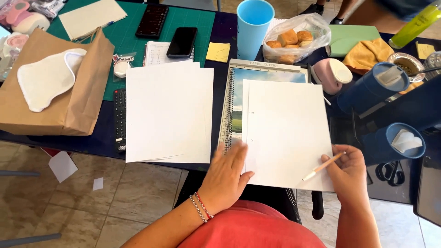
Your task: Aligning paper sheets on a manual cutter and marking them with a pencil
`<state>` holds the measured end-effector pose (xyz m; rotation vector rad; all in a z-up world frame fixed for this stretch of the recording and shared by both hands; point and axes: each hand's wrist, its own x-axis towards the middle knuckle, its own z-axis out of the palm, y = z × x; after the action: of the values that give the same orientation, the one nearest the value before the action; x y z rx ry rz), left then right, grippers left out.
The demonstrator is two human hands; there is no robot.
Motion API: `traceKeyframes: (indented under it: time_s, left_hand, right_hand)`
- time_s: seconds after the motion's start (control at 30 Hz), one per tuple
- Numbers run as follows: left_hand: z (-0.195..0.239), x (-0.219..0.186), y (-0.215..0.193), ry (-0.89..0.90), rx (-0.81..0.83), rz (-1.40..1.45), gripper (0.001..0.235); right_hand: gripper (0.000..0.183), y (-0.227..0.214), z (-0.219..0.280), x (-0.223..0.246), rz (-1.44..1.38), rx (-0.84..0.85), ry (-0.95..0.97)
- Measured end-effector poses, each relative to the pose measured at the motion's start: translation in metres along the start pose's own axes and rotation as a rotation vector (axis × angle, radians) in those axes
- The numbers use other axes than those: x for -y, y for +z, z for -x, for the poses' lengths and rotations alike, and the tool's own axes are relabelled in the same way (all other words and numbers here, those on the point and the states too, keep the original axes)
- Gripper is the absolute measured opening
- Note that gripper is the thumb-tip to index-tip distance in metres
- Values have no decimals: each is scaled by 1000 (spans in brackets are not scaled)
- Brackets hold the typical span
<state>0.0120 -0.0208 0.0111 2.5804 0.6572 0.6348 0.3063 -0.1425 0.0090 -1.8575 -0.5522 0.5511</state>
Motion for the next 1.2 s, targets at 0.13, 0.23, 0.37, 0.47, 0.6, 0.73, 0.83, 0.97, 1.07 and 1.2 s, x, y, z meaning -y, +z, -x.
traceKeyframes:
  time_s: [0.13, 0.23, 0.37, 0.47, 0.6, 0.73, 0.83, 0.97, 1.07, 1.2]
  left_hand:
    - [-13, 7, 9, -89, 0, -264, 72]
    - [-18, 7, 9, -76, 16, -213, 65]
    - [-23, 5, -8, -112, 28, -69, 60]
    - [-38, 15, -17, -141, -8, 68, 73]
    - [-75, 24, -35, -371, -84, 656, 94]
    - [-102, 19, -47, -138, -317, 1085, 32]
    - [-110, 7, -61, -26, -411, 944, 12]
    - [-104, 3, -50, 211, -366, 998, 24]
    - [-90, 2, -50, 373, -386, 913, 20]
    - [-63, 18, -38, 351, -376, 843, 20]
  right_hand:
    - [34, 1, -19, -13, -23, 60, -84]
    - [29, 2, -16, -4, 34, 41, -91]
    - [30, 0, -11, -10, -180, 37, -160]
    - [34, -3, -2, -8, -273, 40, -323]
    - [41, -9, 4, 8, -465, -27, -336]
    - [44, -7, 8, 37, -525, -53, -494]
    - [48, -1, 7, 63, -493, -126, -503]
    - [43, 4, -2, 73, -436, -238, -470]
    - [22, 11, 1, 70, -452, -119, -781]
    - [84, 8, 15, 60, -203, 0, -1195]
